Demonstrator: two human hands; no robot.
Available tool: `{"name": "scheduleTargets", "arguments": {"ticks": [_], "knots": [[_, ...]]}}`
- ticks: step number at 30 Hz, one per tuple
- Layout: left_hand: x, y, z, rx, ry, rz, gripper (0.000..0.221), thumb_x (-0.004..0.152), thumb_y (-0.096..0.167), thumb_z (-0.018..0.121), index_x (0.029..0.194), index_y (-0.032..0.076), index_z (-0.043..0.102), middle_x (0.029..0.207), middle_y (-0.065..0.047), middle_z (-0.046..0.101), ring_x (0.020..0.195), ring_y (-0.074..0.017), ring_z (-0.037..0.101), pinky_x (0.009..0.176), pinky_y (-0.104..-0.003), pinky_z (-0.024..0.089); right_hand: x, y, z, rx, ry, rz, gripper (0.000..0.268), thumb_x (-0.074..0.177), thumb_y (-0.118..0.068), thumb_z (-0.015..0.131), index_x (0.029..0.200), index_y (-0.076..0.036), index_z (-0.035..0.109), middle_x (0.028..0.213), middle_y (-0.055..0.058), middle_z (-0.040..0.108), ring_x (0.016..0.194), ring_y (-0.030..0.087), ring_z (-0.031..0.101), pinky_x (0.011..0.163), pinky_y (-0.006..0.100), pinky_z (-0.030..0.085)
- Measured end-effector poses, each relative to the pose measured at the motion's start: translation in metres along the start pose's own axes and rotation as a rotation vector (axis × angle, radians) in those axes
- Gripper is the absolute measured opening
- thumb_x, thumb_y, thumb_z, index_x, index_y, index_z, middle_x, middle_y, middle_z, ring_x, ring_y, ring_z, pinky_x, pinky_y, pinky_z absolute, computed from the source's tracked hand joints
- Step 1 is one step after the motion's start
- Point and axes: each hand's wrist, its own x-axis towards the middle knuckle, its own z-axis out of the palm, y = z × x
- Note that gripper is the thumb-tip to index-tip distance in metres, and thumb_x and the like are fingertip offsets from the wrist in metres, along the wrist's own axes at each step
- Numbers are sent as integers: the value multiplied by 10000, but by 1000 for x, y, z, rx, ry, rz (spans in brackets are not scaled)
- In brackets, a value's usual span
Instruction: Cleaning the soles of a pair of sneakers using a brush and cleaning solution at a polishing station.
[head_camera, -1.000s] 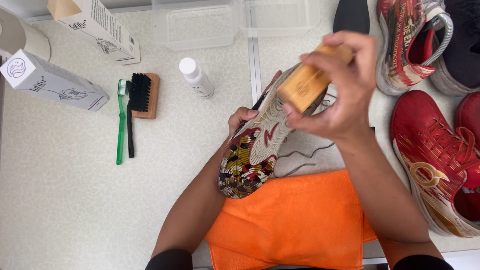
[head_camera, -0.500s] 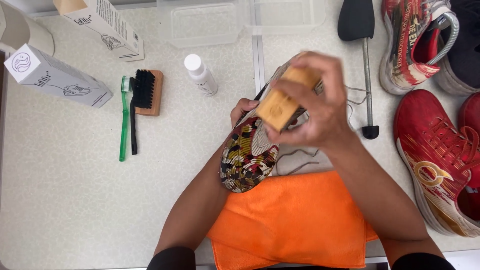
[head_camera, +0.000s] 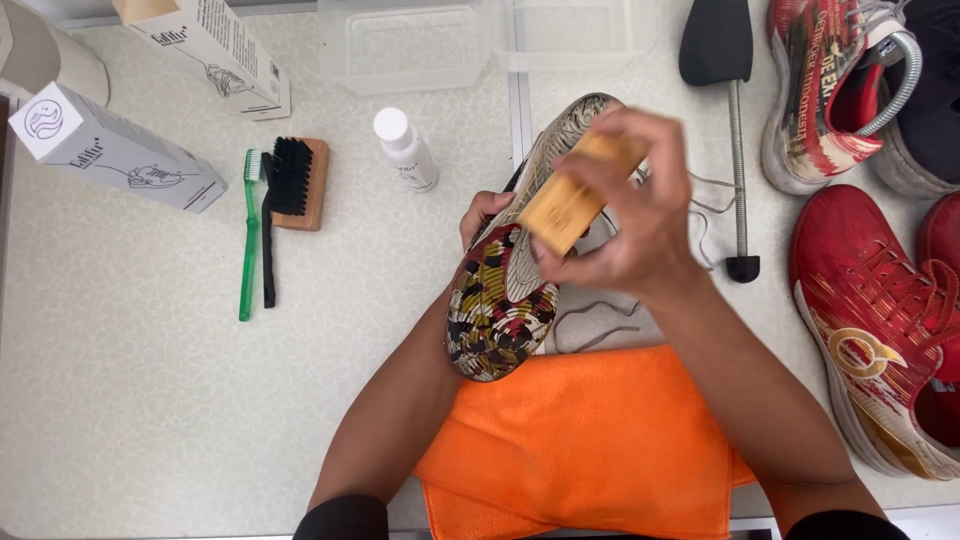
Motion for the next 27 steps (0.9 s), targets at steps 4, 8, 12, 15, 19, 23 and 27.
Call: {"name": "scheduleTargets", "arguments": {"ticks": [4, 8, 12, 15, 19, 23, 27], "knots": [[-5, -9, -3, 55, -9, 80, 550, 890, 323, 649, 1333, 11, 556, 1233, -169, 637, 1120, -265, 632, 983, -382, 510, -5, -43, 11, 7, -58, -51, 634, 737, -539, 833, 1153, -83, 687, 1233, 214, 460, 1131, 368, 555, 916, 576, 613], [-7, -20, -7, 181, -45, 239, 482, 877, 229, 672, 1319, 77, 555, 1311, -166, 581, 1192, -275, 579, 1021, -413, 486, -18, -82, 14, 49, -179, -144, 673, 832, -703, 695, 1211, -150, 644, 1244, 189, 531, 1189, 405, 586, 934, 583, 597], [-8, -26, -13, 312, -82, 399, 464, 863, 135, 695, 1305, 144, 554, 1389, -163, 524, 1264, -285, 526, 1059, -444, 461, -23, -75, 15, 61, -217, -192, 772, 898, -809, 459, 1299, -168, 613, 1237, 206, 539, 1180, 404, 619, 928, 624, 610], [-10, -30, -20, 398, -105, 506, 483, 854, 72, 710, 1296, 188, 554, 1441, -162, 487, 1312, -292, 491, 1084, -465, 445, -9, -39, 12, 79, -105, -89, 645, 793, -601, 813, 1209, -127, 676, 1264, 194, 458, 1160, 378, 551, 955, 580, 595], [-1, -27, -41, 476, -127, 615, 524, 845, 9, 726, 1287, 232, 553, 1493, -160, 449, 1361, -299, 455, 1109, -486, 428, 3, -8, -1, 44, -32, 23, 628, 757, -474, 839, 1207, -62, 687, 1277, 216, 440, 1154, 377, 541, 926, 547, 619], [19, -13, -58, 153, 72, 198, 318, 985, 234, 553, 1166, -18, 622, 1017, -176, 705, 987, -185, 657, 931, -327, 516, 5, -5, 1, 18, 3, 52, 589, 799, -434, 804, 1145, 27, 685, 1267, 223, 421, 1157, 387, 526, 949, 538, 588], [23, -7, -50, 162, 111, 169, 350, 971, 269, 555, 1157, -18, 634, 1012, -183, 711, 963, -196, 663, 909, -328, 520, -1, -26, 12, 43, -13, 17, 602, 723, -447, 838, 1146, -49, 679, 1259, 208, 444, 1146, 380, 542, 936, 553, 603]]}}
